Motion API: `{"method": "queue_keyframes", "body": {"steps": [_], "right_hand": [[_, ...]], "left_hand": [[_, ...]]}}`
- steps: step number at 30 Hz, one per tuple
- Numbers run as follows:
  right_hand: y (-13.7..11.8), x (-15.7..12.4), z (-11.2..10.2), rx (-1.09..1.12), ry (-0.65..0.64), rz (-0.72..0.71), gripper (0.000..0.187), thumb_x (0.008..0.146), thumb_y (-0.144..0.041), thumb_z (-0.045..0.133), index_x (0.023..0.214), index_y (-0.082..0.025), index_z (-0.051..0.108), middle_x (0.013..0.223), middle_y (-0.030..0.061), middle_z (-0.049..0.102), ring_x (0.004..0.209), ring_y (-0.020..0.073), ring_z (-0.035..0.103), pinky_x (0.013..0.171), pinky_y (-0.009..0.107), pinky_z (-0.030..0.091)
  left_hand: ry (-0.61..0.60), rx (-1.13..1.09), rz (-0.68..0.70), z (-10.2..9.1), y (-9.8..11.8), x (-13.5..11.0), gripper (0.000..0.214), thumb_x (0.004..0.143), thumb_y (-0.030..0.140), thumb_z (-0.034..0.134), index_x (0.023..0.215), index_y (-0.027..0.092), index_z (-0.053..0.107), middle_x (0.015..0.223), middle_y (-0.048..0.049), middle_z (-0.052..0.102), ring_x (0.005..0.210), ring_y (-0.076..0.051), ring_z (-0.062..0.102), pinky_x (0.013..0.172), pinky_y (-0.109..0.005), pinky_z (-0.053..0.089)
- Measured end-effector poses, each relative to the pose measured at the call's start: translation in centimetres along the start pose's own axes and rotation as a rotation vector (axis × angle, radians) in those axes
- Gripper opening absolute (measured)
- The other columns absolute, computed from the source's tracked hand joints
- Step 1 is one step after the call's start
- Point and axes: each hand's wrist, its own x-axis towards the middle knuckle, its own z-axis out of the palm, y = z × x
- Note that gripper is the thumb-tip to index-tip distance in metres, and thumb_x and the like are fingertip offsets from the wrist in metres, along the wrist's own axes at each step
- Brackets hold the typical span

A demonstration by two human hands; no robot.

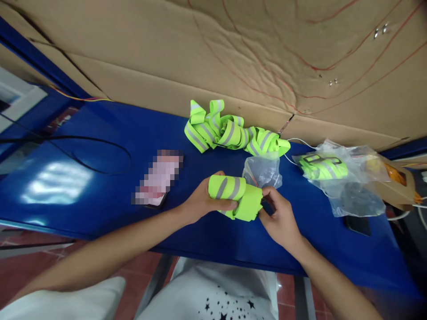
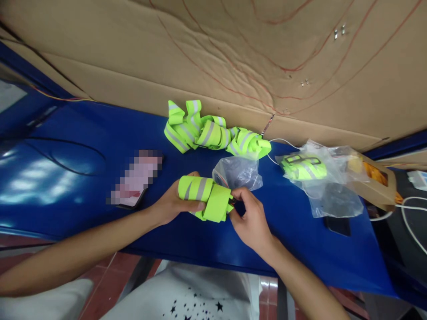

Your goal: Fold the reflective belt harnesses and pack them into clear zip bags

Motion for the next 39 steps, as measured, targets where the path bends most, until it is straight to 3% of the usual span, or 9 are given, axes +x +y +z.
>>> {"method": "queue_keyframes", "body": {"steps": [2, 6, 13, 18, 21, 24, 30, 35, 39], "right_hand": [[-0.1, -0.1, 0.1, 0.003, -0.042, 0.004, 0.022, 0.084, -0.007, 0.058, 0.098, -0.024, 0.056, 0.092, -0.0009, 0.067, 0.085, 0.0165, 0.067, 0.078, 0.028, 0.054], [-0.3, 0.0, 0.0, -0.054, -0.092, -0.041, 0.028, 0.083, -0.003, 0.056, 0.103, -0.023, 0.057, 0.094, -0.0009, 0.071, 0.088, 0.0164, 0.07, 0.076, 0.025, 0.052], [-0.1, 0.3, 0.0, -0.086, -0.116, -0.069, 0.024, 0.082, -0.002, 0.056, 0.096, -0.022, 0.058, 0.088, -0.0006, 0.067, 0.08, 0.0153, 0.068, 0.07, 0.025, 0.051], [-0.2, 0.5, 0.4, 0.194, 0.027, 0.028, 0.011, 0.095, -0.016, 0.062, 0.097, -0.024, 0.054, 0.09, -0.0025, 0.063, 0.08, 0.0115, 0.067, 0.073, 0.023, 0.057], [-0.3, 0.5, 0.8, 0.242, 0.158, 0.038, 0.012, 0.101, -0.022, 0.06, 0.112, -0.025, 0.058, 0.093, -0.002, 0.061, 0.082, 0.0106, 0.067, 0.072, 0.022, 0.058], [-0.5, 0.3, 1.0, 0.054, 0.25, -0.043, 0.024, 0.101, -0.019, 0.06, 0.124, -0.026, 0.062, 0.097, -0.0005, 0.065, 0.087, 0.0116, 0.067, 0.08, 0.025, 0.058], [-1.2, 0.1, 1.5, -0.341, 0.251, -0.361, 0.027, 0.097, -0.007, 0.06, 0.117, -0.024, 0.058, 0.099, 0.001, 0.068, 0.09, 0.0145, 0.068, 0.083, 0.028, 0.058], [-1.8, 0.2, 2.9, -0.401, 0.383, -0.301, 0.025, 0.094, -0.007, 0.061, 0.112, -0.022, 0.053, 0.092, 0.0002, 0.065, 0.078, 0.0136, 0.067, 0.073, 0.027, 0.057], [-2.8, -0.7, 4.5, -0.533, 0.445, -0.254, 0.02, 0.096, -0.007, 0.058, 0.108, -0.022, 0.053, 0.087, 0.0009, 0.062, 0.076, 0.0152, 0.065, 0.069, 0.028, 0.056]], "left_hand": [[-0.038, 0.072, 0.07, -0.2, -0.1, 0.0, 0.052, 0.061, 0.025, 0.099, 0.091, 0.017, 0.058, 0.098, -0.0019, 0.073, 0.08, -0.015, 0.068, 0.068, -0.023, 0.053], [-0.13, 0.116, 0.179, -0.6, 0.0, 0.3, 0.05, 0.061, 0.021, 0.098, 0.099, 0.017, 0.066, 0.14, -0.0107, 0.066, 0.118, -0.028, 0.068, 0.094, -0.035, 0.057], [-0.052, 0.016, -0.072, -0.1, 0.2, 0.0, 0.068, 0.059, 0.024, 0.1, 0.122, 0.018, 0.074, 0.111, -0.0077, 0.078, 0.099, -0.024, 0.073, 0.09, -0.036, 0.059], [0.128, -0.101, -0.039, 0.4, 0.3, 0.2, 0.066, 0.054, 0.024, 0.101, 0.114, 0.017, 0.073, 0.104, -0.0066, 0.079, 0.094, -0.024, 0.074, 0.083, -0.034, 0.06], [0.185, -0.11, -0.008, 0.8, 0.1, 0.4, 0.067, 0.06, 0.026, 0.1, 0.121, 0.018, 0.071, 0.112, -0.0074, 0.079, 0.101, -0.024, 0.074, 0.088, -0.035, 0.06], [0.184, -0.061, 0.006, 1.3, -0.4, 0.4, 0.064, 0.066, 0.028, 0.097, 0.124, 0.016, 0.072, 0.118, -0.0108, 0.078, 0.106, -0.026, 0.074, 0.095, -0.038, 0.059], [0.25, -0.098, 0.097, 2.2, -0.4, 0.2, 0.048, 0.075, 0.033, 0.093, 0.116, 0.015, 0.077, 0.113, -0.0098, 0.08, 0.102, -0.026, 0.075, 0.094, -0.038, 0.059], [0.265, -0.205, 0.148, 3.5, 0.9, 0.0, 0.041, 0.076, 0.031, 0.092, 0.111, 0.016, 0.077, 0.115, -0.008, 0.08, 0.113, -0.027, 0.074, 0.104, -0.039, 0.057], [0.33, -0.272, 0.136, 4.3, 0.9, -0.3, 0.042, 0.073, 0.029, 0.094, 0.109, 0.015, 0.076, 0.113, -0.0072, 0.08, 0.11, -0.028, 0.075, 0.098, -0.035, 0.06]]}}
